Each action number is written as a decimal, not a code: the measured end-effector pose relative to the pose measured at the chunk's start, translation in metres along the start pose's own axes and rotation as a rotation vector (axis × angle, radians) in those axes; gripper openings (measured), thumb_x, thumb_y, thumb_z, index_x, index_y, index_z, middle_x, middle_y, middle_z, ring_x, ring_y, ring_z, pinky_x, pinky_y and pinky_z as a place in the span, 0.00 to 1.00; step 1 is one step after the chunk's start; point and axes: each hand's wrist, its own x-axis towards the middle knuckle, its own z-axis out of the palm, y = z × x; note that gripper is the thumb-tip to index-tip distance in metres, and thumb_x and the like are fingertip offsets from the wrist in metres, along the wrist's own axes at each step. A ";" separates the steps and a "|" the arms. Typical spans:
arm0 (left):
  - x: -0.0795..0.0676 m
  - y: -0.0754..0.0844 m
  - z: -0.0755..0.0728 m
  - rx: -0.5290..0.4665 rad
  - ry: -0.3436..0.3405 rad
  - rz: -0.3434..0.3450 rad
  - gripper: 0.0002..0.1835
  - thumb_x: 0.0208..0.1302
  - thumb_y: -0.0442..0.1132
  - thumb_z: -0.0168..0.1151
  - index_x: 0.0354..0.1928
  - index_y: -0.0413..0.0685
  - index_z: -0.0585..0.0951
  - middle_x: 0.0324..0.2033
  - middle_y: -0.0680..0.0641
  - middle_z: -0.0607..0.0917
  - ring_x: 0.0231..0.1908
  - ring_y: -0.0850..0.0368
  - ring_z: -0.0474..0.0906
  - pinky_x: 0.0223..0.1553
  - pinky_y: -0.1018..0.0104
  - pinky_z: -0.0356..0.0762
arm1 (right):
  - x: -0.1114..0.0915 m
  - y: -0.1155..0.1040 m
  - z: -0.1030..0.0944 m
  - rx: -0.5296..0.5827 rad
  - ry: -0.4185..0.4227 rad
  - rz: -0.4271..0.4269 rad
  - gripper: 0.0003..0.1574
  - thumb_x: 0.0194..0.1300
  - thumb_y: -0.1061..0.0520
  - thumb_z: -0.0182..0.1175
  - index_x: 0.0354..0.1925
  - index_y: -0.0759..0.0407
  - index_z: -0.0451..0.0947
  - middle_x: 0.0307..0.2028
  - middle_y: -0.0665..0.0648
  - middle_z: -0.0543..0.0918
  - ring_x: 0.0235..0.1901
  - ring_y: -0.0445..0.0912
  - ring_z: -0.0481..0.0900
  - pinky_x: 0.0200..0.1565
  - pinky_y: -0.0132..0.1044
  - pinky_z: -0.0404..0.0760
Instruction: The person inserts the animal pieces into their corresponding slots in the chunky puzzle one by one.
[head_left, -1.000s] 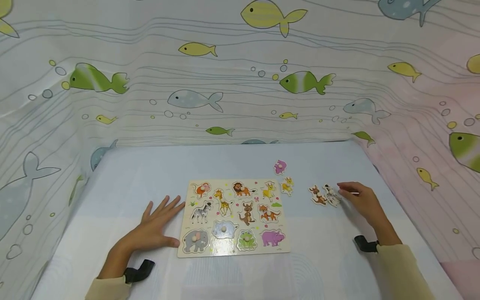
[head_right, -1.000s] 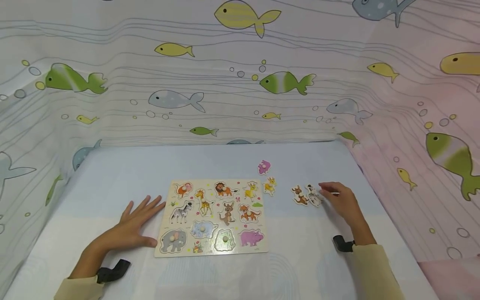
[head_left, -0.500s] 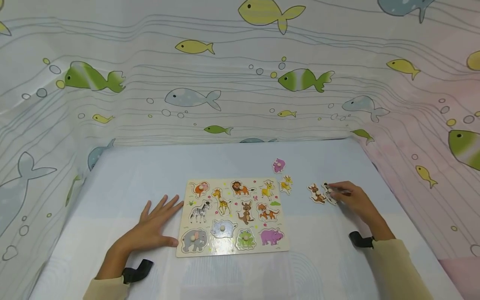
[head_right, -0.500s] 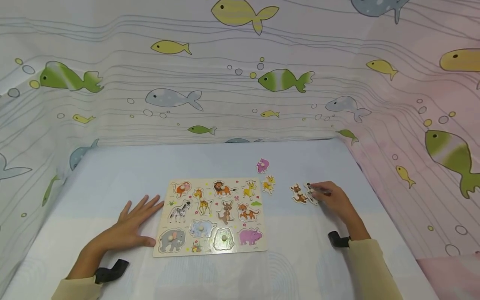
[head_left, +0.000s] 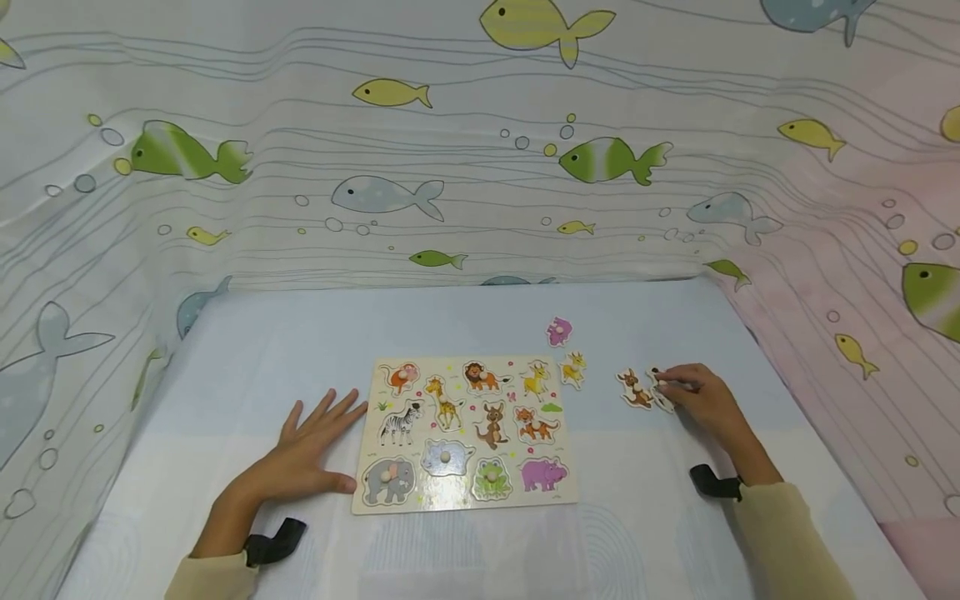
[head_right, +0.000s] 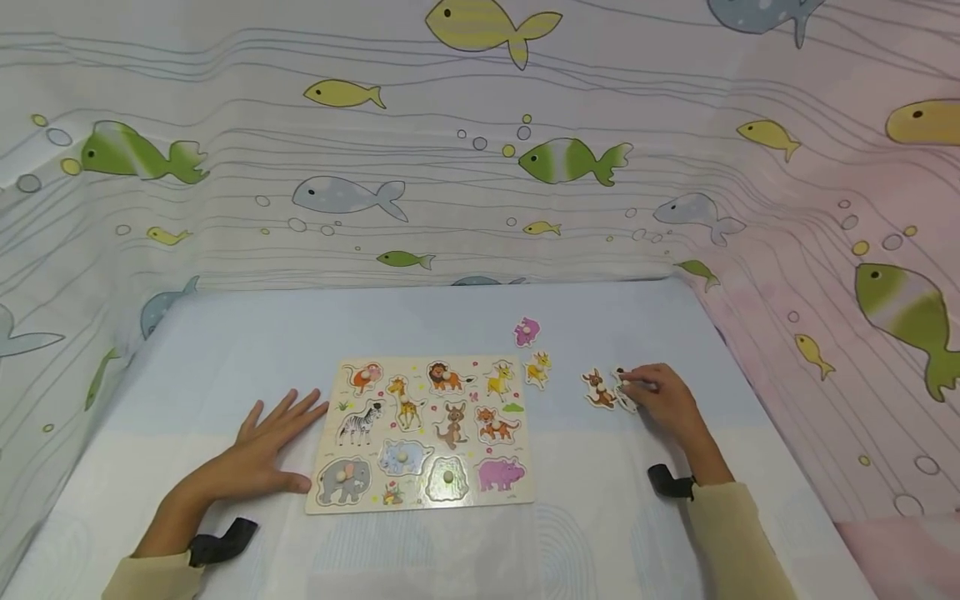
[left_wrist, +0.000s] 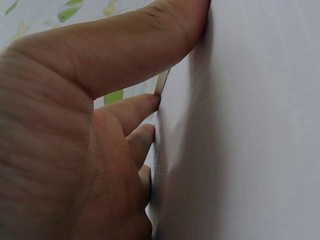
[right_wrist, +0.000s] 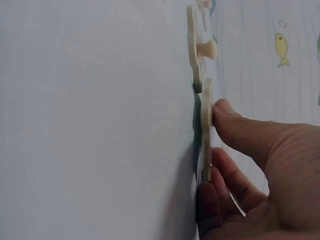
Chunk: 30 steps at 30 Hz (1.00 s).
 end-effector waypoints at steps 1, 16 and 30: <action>0.000 0.000 0.000 0.000 0.000 0.003 0.60 0.31 0.73 0.65 0.71 0.64 0.56 0.73 0.49 0.51 0.72 0.40 0.38 0.66 0.39 0.19 | -0.002 0.000 0.000 0.010 0.010 0.023 0.23 0.61 0.43 0.59 0.50 0.54 0.79 0.54 0.56 0.74 0.53 0.52 0.72 0.48 0.40 0.74; 0.000 0.002 -0.002 -0.008 -0.004 -0.004 0.60 0.30 0.73 0.66 0.71 0.64 0.56 0.73 0.49 0.51 0.72 0.40 0.37 0.66 0.38 0.20 | -0.010 -0.019 -0.003 0.152 0.111 0.096 0.27 0.60 0.41 0.60 0.53 0.53 0.78 0.53 0.53 0.77 0.39 0.23 0.73 0.35 0.19 0.77; -0.001 0.004 -0.003 0.032 -0.007 0.010 0.60 0.31 0.75 0.64 0.71 0.61 0.55 0.73 0.47 0.51 0.72 0.39 0.38 0.65 0.36 0.22 | -0.015 -0.093 0.025 0.204 0.025 -0.070 0.21 0.58 0.44 0.62 0.48 0.51 0.82 0.47 0.52 0.77 0.44 0.36 0.77 0.39 0.18 0.77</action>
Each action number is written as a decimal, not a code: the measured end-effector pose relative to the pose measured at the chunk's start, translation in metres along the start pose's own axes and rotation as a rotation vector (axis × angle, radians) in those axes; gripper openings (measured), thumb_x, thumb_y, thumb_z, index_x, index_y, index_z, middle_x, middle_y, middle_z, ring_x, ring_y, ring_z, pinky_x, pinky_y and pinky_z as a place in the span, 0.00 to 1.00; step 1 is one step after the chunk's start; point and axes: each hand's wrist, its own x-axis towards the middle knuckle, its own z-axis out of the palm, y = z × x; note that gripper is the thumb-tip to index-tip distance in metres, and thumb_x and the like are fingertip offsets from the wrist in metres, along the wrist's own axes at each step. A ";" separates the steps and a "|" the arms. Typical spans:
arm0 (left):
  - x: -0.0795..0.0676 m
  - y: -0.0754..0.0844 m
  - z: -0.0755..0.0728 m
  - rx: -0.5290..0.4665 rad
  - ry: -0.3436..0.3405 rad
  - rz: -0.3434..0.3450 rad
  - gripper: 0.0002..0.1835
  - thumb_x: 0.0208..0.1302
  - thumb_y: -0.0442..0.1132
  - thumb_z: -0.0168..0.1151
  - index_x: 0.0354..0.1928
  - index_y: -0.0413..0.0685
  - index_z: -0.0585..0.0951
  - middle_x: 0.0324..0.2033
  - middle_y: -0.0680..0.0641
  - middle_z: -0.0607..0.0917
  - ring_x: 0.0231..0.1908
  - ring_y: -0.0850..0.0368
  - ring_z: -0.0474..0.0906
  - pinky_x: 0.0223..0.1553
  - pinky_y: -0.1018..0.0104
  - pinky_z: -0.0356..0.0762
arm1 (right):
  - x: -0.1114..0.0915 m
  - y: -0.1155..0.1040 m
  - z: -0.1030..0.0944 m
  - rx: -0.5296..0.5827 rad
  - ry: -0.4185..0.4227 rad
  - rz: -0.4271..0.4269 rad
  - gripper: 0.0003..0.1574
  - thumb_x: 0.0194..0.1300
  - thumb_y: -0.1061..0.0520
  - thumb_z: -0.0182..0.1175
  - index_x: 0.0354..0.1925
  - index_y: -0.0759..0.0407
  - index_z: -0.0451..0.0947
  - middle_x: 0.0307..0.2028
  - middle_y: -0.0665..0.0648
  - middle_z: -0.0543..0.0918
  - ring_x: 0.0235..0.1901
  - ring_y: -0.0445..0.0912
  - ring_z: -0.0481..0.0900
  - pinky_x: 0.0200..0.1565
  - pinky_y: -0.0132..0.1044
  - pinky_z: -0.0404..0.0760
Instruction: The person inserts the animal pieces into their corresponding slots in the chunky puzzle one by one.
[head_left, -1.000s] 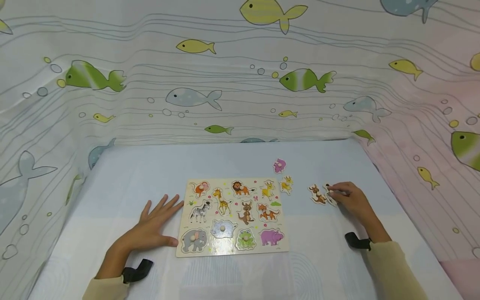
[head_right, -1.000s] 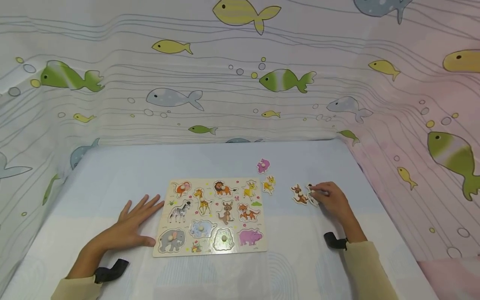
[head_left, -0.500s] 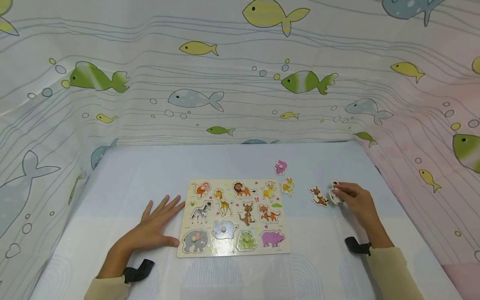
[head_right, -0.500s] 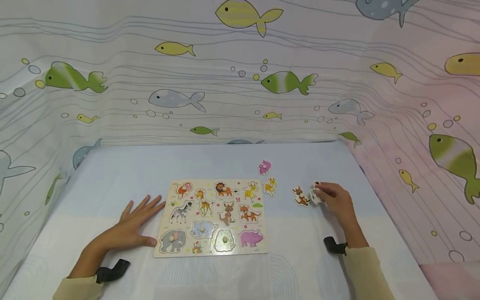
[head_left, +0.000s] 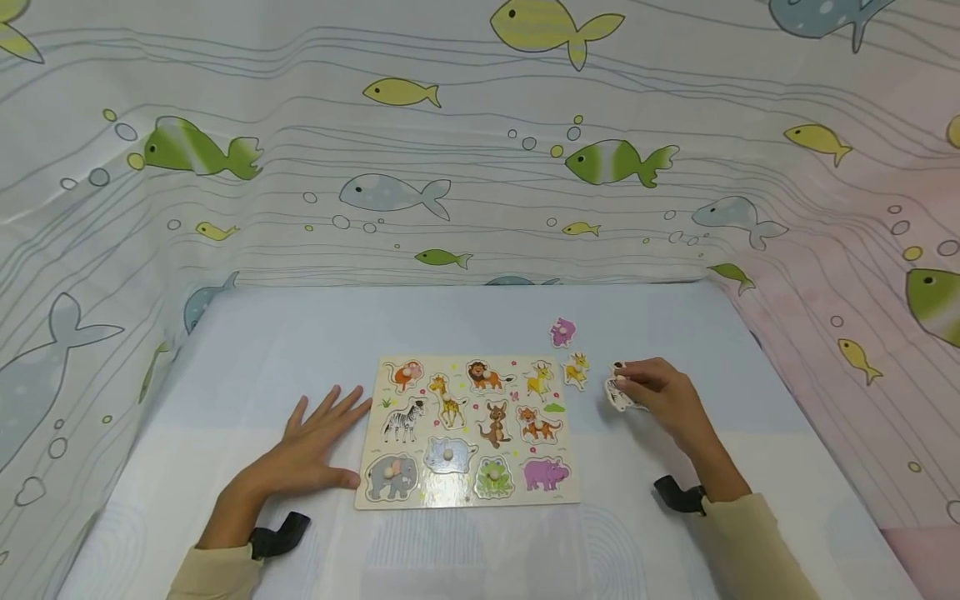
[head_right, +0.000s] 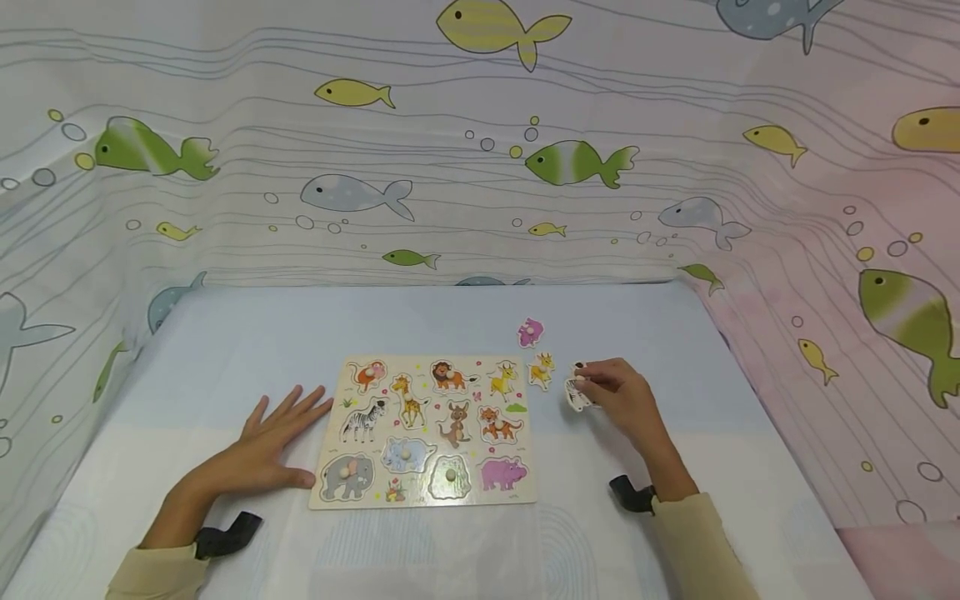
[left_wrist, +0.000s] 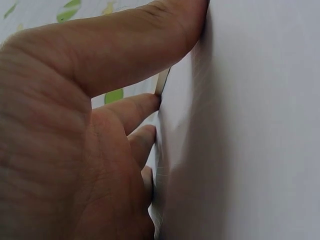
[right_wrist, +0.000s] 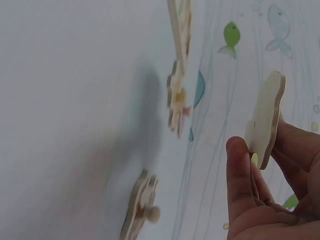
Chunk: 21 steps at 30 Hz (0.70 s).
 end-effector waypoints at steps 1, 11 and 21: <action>0.000 0.000 0.000 0.002 0.000 0.001 0.61 0.31 0.75 0.63 0.71 0.61 0.55 0.73 0.47 0.51 0.72 0.39 0.38 0.66 0.36 0.22 | 0.001 -0.006 0.004 0.012 -0.010 -0.011 0.20 0.58 0.45 0.62 0.47 0.51 0.82 0.47 0.51 0.77 0.44 0.38 0.77 0.39 0.19 0.78; -0.001 0.000 0.000 0.015 0.013 -0.004 0.60 0.31 0.75 0.63 0.71 0.61 0.56 0.73 0.46 0.51 0.72 0.37 0.38 0.65 0.35 0.23 | 0.012 -0.052 0.043 0.100 -0.128 -0.078 0.16 0.56 0.45 0.64 0.42 0.48 0.83 0.41 0.50 0.76 0.35 0.44 0.79 0.33 0.31 0.81; -0.001 0.002 -0.002 0.022 0.014 0.006 0.60 0.32 0.75 0.63 0.71 0.60 0.56 0.73 0.46 0.52 0.72 0.37 0.39 0.65 0.34 0.25 | 0.011 -0.087 0.079 0.116 -0.212 -0.210 0.12 0.58 0.46 0.63 0.39 0.47 0.83 0.38 0.47 0.76 0.36 0.42 0.77 0.37 0.31 0.80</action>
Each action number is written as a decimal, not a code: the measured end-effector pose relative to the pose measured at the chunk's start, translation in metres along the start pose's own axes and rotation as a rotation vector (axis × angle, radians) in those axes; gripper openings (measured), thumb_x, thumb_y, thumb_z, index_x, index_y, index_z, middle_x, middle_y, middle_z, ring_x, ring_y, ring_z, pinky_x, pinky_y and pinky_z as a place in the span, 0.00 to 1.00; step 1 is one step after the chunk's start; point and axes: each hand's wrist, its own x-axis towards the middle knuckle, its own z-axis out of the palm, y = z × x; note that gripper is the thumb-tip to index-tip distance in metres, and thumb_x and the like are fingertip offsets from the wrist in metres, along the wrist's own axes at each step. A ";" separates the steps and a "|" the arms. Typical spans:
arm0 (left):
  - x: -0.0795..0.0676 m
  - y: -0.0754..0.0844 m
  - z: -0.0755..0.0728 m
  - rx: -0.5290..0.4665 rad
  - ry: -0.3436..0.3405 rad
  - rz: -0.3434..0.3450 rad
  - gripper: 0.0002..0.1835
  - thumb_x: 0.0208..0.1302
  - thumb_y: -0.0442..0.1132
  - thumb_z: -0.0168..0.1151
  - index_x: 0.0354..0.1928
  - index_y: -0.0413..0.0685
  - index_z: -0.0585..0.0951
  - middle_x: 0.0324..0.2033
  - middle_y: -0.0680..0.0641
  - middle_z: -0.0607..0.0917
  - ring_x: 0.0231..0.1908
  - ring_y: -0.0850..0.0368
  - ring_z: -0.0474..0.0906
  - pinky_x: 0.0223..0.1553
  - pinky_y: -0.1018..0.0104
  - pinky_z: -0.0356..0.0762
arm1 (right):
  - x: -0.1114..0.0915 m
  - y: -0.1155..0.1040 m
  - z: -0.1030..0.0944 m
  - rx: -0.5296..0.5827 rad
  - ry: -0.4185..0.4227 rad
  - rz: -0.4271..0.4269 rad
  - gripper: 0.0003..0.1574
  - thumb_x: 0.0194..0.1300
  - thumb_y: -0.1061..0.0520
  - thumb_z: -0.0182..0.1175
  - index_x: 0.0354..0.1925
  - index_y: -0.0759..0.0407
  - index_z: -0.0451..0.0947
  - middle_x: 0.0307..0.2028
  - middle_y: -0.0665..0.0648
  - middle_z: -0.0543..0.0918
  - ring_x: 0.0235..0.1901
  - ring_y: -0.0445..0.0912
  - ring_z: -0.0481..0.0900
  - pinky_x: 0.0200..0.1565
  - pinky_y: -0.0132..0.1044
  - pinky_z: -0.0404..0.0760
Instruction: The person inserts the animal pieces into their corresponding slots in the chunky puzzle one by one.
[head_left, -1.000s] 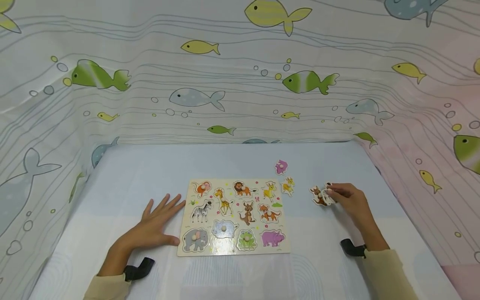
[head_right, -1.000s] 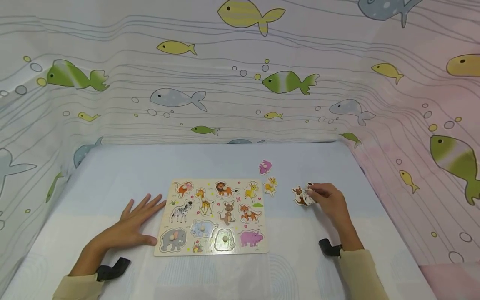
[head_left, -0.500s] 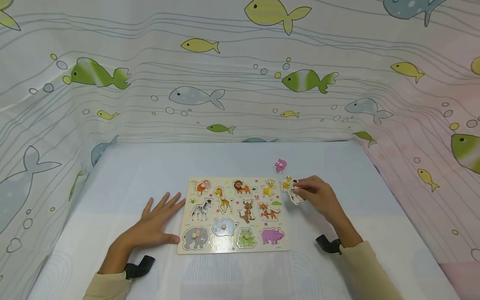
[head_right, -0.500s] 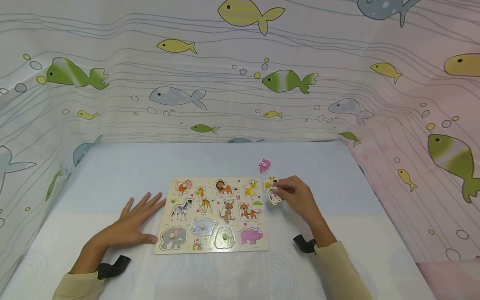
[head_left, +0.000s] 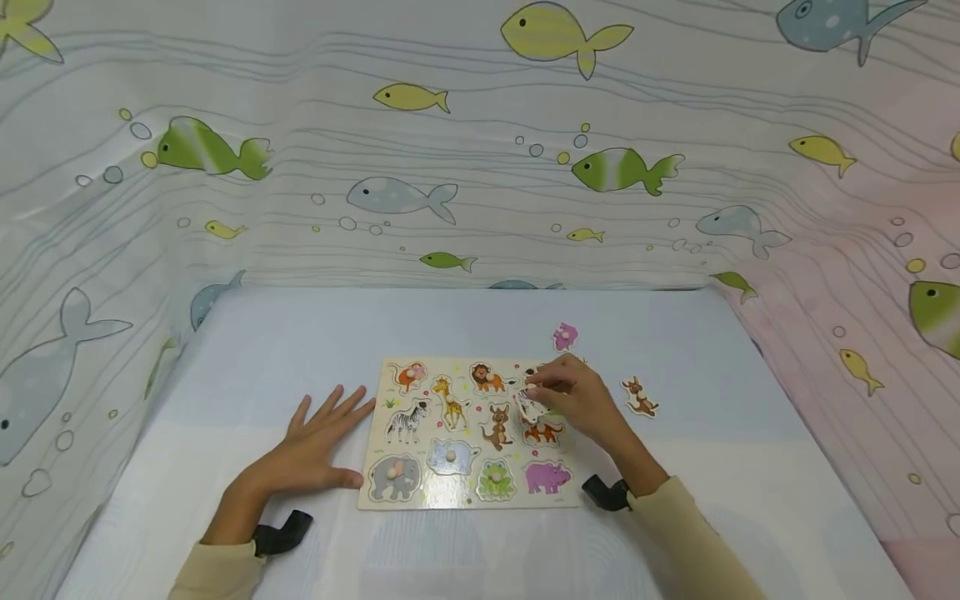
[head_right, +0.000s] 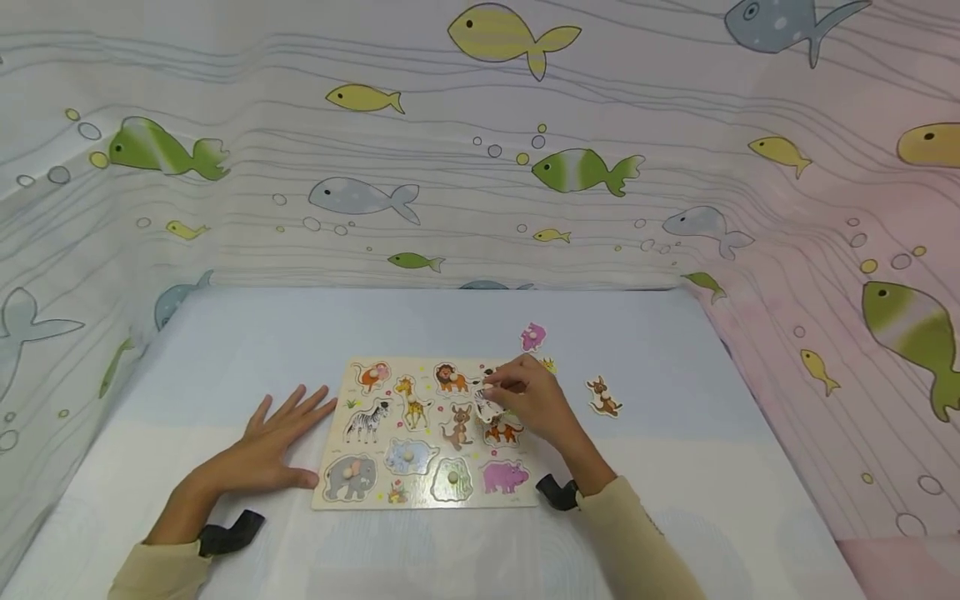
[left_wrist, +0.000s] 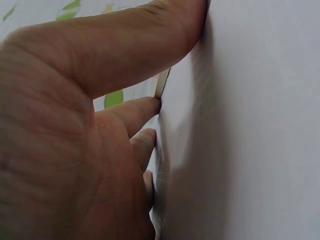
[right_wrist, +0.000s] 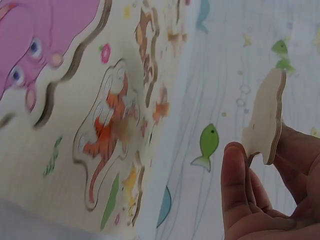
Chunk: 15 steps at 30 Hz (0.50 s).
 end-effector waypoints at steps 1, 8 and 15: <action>0.000 0.000 0.000 0.005 0.004 0.005 0.60 0.32 0.75 0.63 0.71 0.60 0.56 0.73 0.46 0.52 0.72 0.37 0.39 0.65 0.33 0.26 | 0.001 -0.003 0.004 0.005 -0.009 -0.015 0.12 0.58 0.46 0.63 0.40 0.47 0.83 0.38 0.47 0.76 0.36 0.41 0.77 0.37 0.31 0.80; 0.001 0.001 0.000 -0.002 0.003 -0.005 0.60 0.32 0.74 0.64 0.71 0.58 0.58 0.72 0.45 0.52 0.72 0.36 0.39 0.64 0.33 0.26 | 0.009 -0.018 0.023 0.049 -0.038 -0.074 0.10 0.59 0.48 0.63 0.39 0.46 0.83 0.37 0.49 0.74 0.35 0.41 0.77 0.38 0.32 0.81; 0.001 0.001 0.000 -0.008 0.004 0.004 0.60 0.32 0.74 0.64 0.71 0.58 0.57 0.72 0.45 0.52 0.72 0.36 0.39 0.64 0.33 0.26 | 0.014 -0.030 0.037 0.050 -0.075 -0.046 0.09 0.58 0.47 0.63 0.38 0.43 0.83 0.37 0.48 0.73 0.37 0.41 0.75 0.41 0.32 0.80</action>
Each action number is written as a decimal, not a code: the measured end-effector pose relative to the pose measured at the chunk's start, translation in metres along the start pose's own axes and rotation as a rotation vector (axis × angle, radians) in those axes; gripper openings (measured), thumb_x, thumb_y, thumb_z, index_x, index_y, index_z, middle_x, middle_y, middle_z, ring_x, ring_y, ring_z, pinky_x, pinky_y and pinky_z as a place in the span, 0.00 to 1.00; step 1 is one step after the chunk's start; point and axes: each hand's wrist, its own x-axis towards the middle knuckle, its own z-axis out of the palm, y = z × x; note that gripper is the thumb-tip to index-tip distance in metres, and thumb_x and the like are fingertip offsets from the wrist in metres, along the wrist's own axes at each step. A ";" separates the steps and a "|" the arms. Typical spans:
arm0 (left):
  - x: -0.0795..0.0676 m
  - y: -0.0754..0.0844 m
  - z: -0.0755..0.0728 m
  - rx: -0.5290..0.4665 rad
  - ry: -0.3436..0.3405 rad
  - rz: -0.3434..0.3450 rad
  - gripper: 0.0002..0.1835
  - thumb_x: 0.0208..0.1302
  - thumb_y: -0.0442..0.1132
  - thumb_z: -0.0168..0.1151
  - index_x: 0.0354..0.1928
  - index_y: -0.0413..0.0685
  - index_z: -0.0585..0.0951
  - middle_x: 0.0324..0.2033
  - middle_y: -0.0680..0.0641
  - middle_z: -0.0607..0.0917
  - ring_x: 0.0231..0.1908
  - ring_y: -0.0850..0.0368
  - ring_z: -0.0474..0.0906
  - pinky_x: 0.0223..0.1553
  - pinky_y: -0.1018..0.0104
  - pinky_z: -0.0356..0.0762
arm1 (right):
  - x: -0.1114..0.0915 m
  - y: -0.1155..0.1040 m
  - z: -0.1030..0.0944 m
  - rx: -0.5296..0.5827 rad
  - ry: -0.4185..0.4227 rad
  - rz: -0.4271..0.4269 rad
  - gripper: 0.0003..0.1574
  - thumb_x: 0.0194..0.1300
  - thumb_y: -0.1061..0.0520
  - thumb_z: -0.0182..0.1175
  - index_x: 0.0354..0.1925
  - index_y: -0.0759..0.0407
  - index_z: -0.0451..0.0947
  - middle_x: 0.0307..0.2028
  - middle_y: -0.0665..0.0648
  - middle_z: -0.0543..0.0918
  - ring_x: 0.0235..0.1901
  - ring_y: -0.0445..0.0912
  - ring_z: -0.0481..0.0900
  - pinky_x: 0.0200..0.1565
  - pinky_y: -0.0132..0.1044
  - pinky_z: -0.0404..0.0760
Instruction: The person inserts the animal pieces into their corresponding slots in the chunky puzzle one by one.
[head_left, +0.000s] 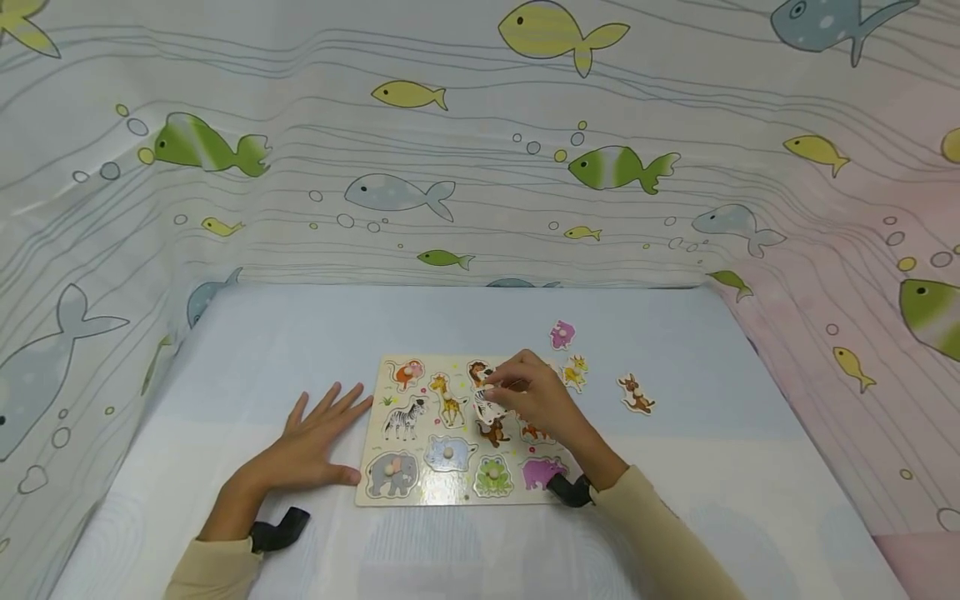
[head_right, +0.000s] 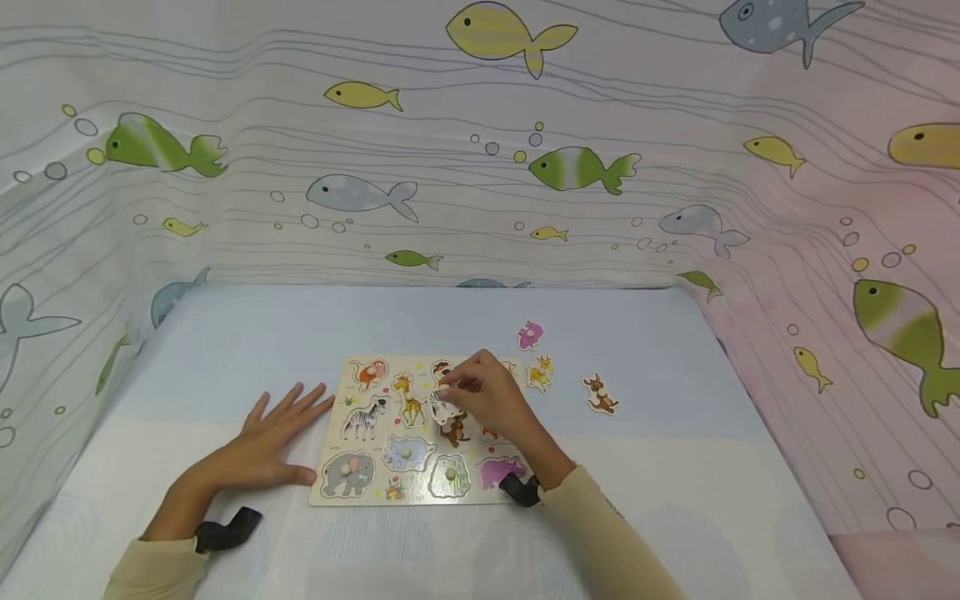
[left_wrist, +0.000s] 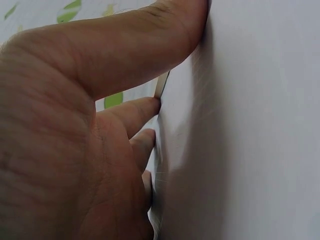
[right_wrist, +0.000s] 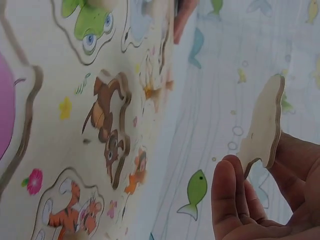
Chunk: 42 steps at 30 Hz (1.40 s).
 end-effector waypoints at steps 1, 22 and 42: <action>0.000 0.000 0.000 0.001 0.000 0.001 0.60 0.32 0.74 0.64 0.71 0.59 0.57 0.72 0.46 0.52 0.72 0.36 0.39 0.64 0.33 0.26 | 0.002 -0.003 0.003 0.004 -0.008 -0.001 0.09 0.58 0.47 0.63 0.38 0.44 0.83 0.38 0.48 0.73 0.37 0.41 0.75 0.42 0.33 0.80; -0.002 -0.002 0.003 -0.037 0.013 -0.005 0.60 0.32 0.73 0.65 0.71 0.60 0.57 0.72 0.45 0.53 0.72 0.38 0.39 0.65 0.36 0.23 | 0.024 -0.032 0.048 -0.088 -0.161 -0.034 0.10 0.60 0.50 0.62 0.41 0.47 0.81 0.32 0.58 0.67 0.25 0.42 0.70 0.24 0.29 0.70; 0.000 -0.005 0.002 -0.026 -0.011 -0.011 0.59 0.33 0.75 0.64 0.71 0.63 0.56 0.73 0.49 0.51 0.72 0.40 0.38 0.66 0.37 0.23 | 0.038 -0.032 0.083 -0.143 -0.153 -0.033 0.08 0.57 0.47 0.64 0.37 0.44 0.83 0.32 0.56 0.70 0.26 0.39 0.69 0.26 0.28 0.70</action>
